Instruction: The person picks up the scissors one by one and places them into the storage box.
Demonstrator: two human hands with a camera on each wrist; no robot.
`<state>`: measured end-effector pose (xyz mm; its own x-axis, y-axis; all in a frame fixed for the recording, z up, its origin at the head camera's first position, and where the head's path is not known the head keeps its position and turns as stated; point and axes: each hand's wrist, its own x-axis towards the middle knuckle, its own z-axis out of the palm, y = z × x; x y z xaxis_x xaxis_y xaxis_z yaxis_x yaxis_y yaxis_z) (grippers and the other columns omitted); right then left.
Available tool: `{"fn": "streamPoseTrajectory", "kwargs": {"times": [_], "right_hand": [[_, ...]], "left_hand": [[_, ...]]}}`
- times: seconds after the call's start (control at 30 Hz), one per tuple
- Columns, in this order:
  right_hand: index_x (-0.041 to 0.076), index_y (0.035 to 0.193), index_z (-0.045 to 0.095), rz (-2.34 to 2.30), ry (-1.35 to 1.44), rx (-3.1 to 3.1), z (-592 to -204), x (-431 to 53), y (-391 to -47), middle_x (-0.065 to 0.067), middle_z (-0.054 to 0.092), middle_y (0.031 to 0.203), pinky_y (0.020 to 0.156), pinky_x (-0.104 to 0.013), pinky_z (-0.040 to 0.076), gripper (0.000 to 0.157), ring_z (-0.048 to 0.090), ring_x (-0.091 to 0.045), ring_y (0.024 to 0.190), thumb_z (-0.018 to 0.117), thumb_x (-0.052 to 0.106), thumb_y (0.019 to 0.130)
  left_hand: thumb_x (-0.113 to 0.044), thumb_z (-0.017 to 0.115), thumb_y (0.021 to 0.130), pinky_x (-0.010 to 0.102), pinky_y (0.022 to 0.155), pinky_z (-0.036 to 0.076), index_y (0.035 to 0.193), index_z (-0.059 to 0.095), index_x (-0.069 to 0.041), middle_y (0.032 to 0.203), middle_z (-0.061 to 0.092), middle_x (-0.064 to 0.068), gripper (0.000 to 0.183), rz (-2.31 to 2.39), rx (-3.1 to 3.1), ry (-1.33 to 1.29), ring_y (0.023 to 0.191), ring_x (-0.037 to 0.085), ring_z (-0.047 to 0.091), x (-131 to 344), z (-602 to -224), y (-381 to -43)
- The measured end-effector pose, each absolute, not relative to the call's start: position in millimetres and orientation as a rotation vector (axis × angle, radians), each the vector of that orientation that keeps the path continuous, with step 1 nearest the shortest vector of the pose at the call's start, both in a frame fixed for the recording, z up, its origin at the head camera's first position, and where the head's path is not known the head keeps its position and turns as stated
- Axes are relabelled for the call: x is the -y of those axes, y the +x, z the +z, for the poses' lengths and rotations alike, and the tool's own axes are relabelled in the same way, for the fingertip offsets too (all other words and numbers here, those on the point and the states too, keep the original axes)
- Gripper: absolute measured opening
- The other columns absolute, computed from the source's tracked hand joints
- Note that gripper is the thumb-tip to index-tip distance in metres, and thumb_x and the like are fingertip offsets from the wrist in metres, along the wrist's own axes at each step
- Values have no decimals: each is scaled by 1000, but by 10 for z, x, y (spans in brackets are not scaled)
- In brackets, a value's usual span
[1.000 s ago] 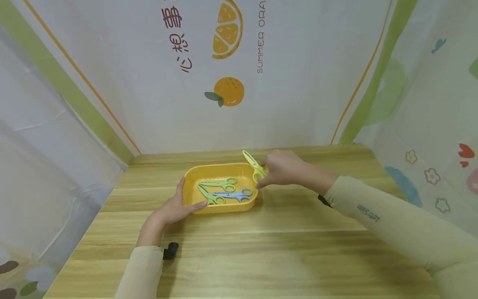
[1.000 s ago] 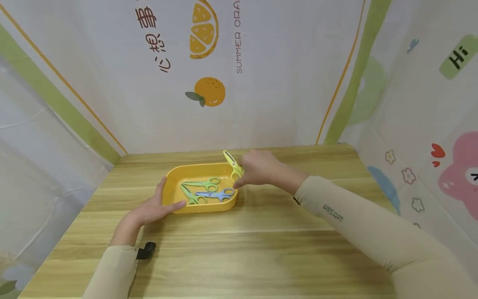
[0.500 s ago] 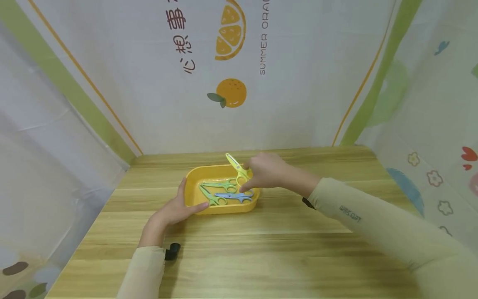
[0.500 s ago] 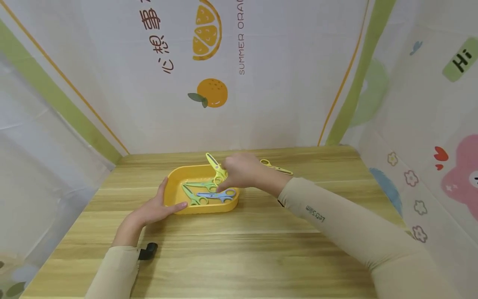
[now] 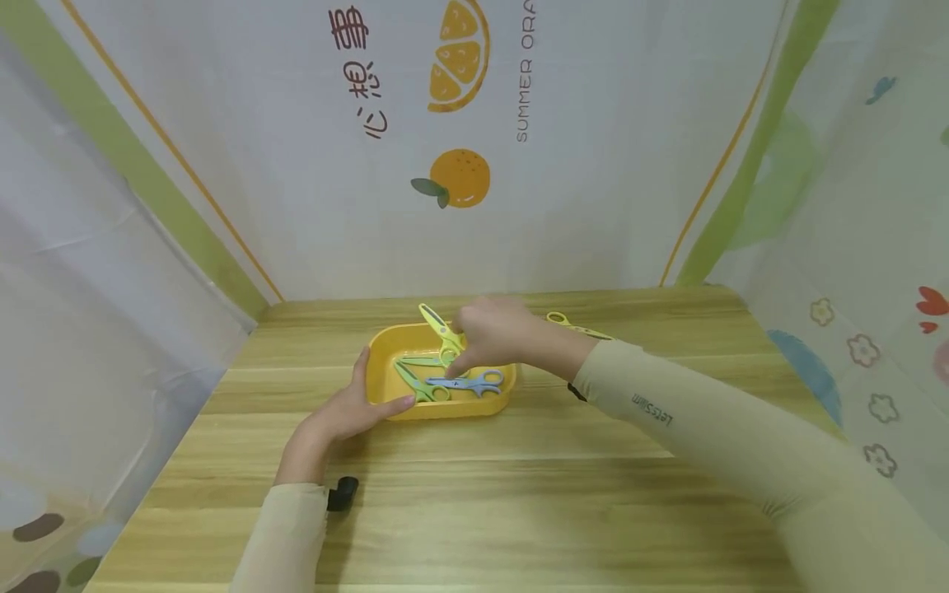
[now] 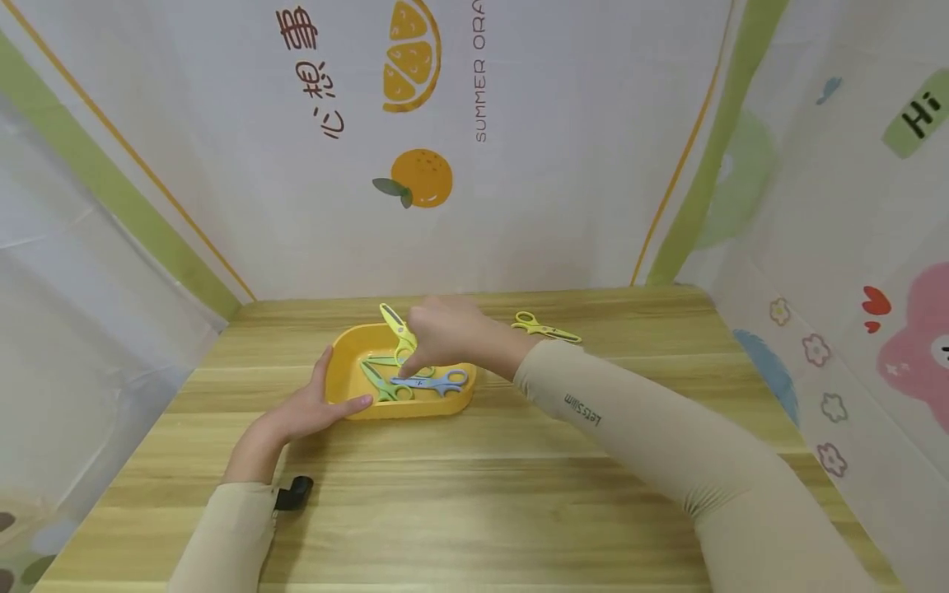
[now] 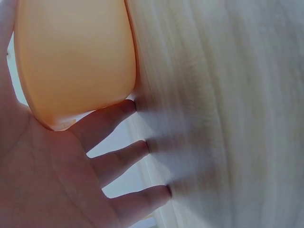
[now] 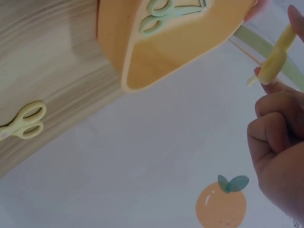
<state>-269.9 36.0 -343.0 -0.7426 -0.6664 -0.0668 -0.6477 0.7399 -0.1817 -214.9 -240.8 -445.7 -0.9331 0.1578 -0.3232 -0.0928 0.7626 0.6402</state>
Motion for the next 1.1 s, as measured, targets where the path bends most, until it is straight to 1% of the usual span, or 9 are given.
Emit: {"fn": "streamPoseTrajectory", "kwargs": {"times": [0.1, 0.13, 0.23, 0.37, 0.47, 0.63, 0.83, 0.93, 1.1], "right_hand": [[20, 63, 40, -211, -1023, -2782, -3466, -221, -2693, 9, 30, 62, 50, -22, 21, 67, 24, -7, 56, 86, 65, 81], [21, 61, 38, -218, -975, -2771, -3488, -169, -2691, 9, 29, 60, 48, -21, 22, 68, 24, -6, 54, 86, 65, 80], [20, 60, 43, -274, -795, -2729, -3564, -16, -2689, 9, 34, 59, 46, -22, 28, 65, 29, -6, 51, 88, 63, 80], [19, 68, 49, -346, -597, -2686, -3683, 154, -2695, 7, 38, 67, 49, -25, 34, 59, 35, -8, 55, 89, 60, 80], [19, 66, 45, -358, -543, -2662, -3759, 248, -2693, 7, 34, 66, 50, -25, 31, 61, 30, -9, 54, 87, 61, 82], [21, 57, 39, -376, -511, -2656, -3813, 357, -2679, 8, 26, 54, 52, -26, 29, 68, 26, -9, 49, 85, 64, 83], [21, 65, 55, -370, -527, -2686, -3818, 406, -2679, 8, 36, 59, 59, -30, 38, 62, 41, -11, 56, 65, 74, 94], [19, 65, 56, -396, -594, -2667, -3815, 408, -2711, 8, 36, 57, 54, -27, 37, 63, 38, -9, 52, 55, 70, 102], [19, 57, 45, -401, -703, -2657, -3728, 372, -2795, 9, 32, 50, 47, -22, 31, 65, 29, -6, 44, 55, 61, 106]], "left_hand": [[-78, 68, 89, 72, 120, 36, 166, -29, -19, 168, 26, 41, 137, 969, -2597, 43, 151, 59, 39, 2424, -4462, -2149], [-78, 68, 89, 72, 120, 36, 166, -29, -19, 168, 26, 40, 137, 970, -2595, 41, 151, 59, 40, 2429, -4469, -2150], [-79, 68, 88, 71, 121, 36, 167, -28, -21, 168, 27, 40, 137, 974, -2593, 38, 150, 58, 41, 2443, -4504, -2154], [-78, 68, 89, 71, 121, 36, 166, -29, -18, 168, 26, 40, 138, 978, -2593, 52, 150, 58, 41, 2456, -4533, -2138], [-77, 68, 89, 70, 122, 34, 166, -28, -16, 170, 24, 39, 138, 988, -2589, 65, 151, 58, 39, 2454, -4539, -2121], [-77, 68, 89, 72, 123, 33, 166, -30, -19, 170, 21, 40, 138, 990, -2589, 71, 152, 60, 36, 2440, -4516, -2118], [-78, 68, 88, 72, 122, 33, 166, -30, -19, 170, 20, 39, 138, 987, -2592, 75, 152, 61, 36, 2416, -4486, -2142], [-78, 68, 88, 71, 123, 33, 167, -28, -17, 170, 22, 39, 139, 979, -2599, 82, 152, 60, 37, 2409, -4481, -2149], [-76, 70, 89, 72, 122, 33, 166, -29, -17, 169, 20, 41, 139, 1010, -2589, 79, 152, 61, 35, 2429, -4473, -2152]]}}
